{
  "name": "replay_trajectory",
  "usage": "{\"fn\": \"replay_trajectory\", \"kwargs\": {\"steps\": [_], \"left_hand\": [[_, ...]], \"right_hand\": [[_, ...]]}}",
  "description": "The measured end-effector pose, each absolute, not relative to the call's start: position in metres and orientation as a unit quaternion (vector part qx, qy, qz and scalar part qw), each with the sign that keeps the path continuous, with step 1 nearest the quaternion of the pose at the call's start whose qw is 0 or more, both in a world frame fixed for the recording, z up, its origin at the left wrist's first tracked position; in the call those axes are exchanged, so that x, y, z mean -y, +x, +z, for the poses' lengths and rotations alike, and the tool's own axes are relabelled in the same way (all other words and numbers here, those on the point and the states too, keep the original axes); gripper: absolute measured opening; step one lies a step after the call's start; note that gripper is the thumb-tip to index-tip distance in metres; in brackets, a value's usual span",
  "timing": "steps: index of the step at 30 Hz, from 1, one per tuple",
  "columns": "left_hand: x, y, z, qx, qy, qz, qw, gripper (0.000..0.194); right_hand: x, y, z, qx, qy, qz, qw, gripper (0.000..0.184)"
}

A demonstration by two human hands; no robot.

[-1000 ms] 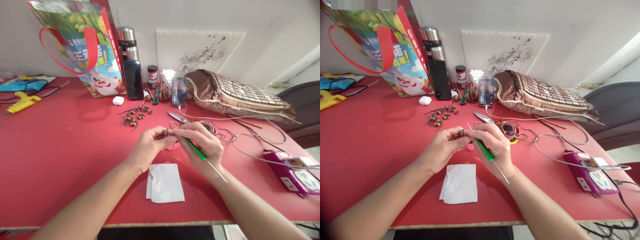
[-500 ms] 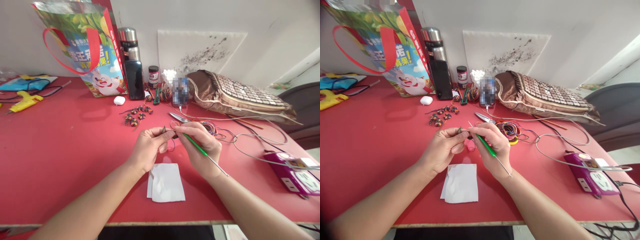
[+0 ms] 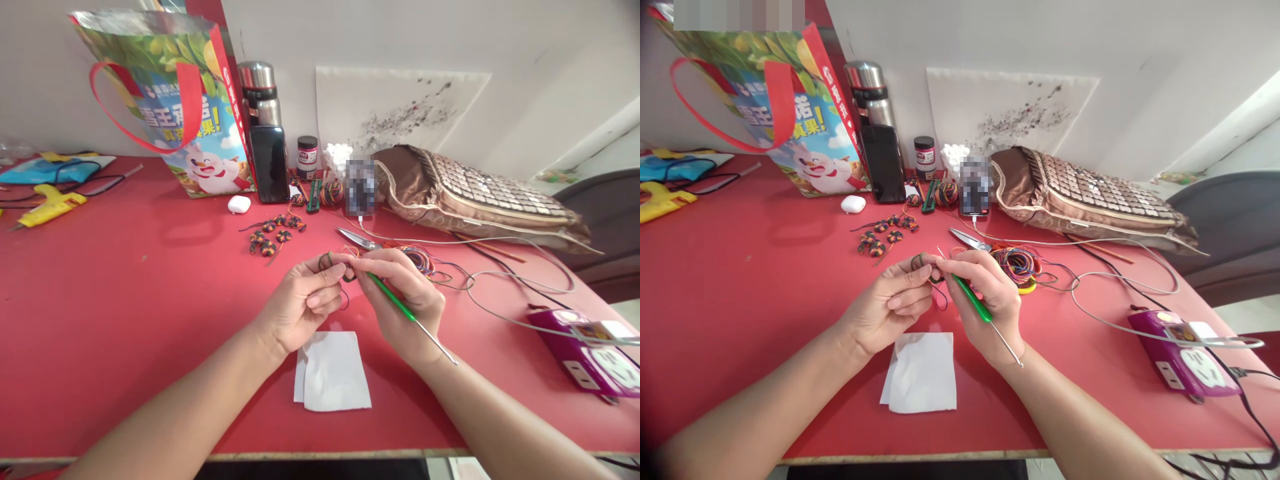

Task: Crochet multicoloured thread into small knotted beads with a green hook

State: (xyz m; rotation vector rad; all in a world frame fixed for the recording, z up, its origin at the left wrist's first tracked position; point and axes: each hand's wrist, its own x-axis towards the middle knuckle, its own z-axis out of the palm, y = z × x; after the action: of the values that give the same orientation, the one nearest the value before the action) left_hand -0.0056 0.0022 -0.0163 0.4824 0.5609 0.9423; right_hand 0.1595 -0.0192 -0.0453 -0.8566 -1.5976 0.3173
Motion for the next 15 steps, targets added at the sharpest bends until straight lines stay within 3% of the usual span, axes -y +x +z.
{"fn": "replay_trajectory", "kwargs": {"steps": [8, 15], "left_hand": [[-0.0045, -0.0039, -0.0195, -0.277, 0.245, 0.435, 0.821, 0.034], [-0.0034, -0.0076, -0.0199, -0.304, 0.276, 0.427, 0.805, 0.015]], "right_hand": [[0.0205, 0.1595, -0.0435, 0.694, -0.363, 0.14, 0.606, 0.037], [0.0208, 0.1586, -0.0438, 0.675, -0.378, 0.156, 0.614, 0.033]]}}
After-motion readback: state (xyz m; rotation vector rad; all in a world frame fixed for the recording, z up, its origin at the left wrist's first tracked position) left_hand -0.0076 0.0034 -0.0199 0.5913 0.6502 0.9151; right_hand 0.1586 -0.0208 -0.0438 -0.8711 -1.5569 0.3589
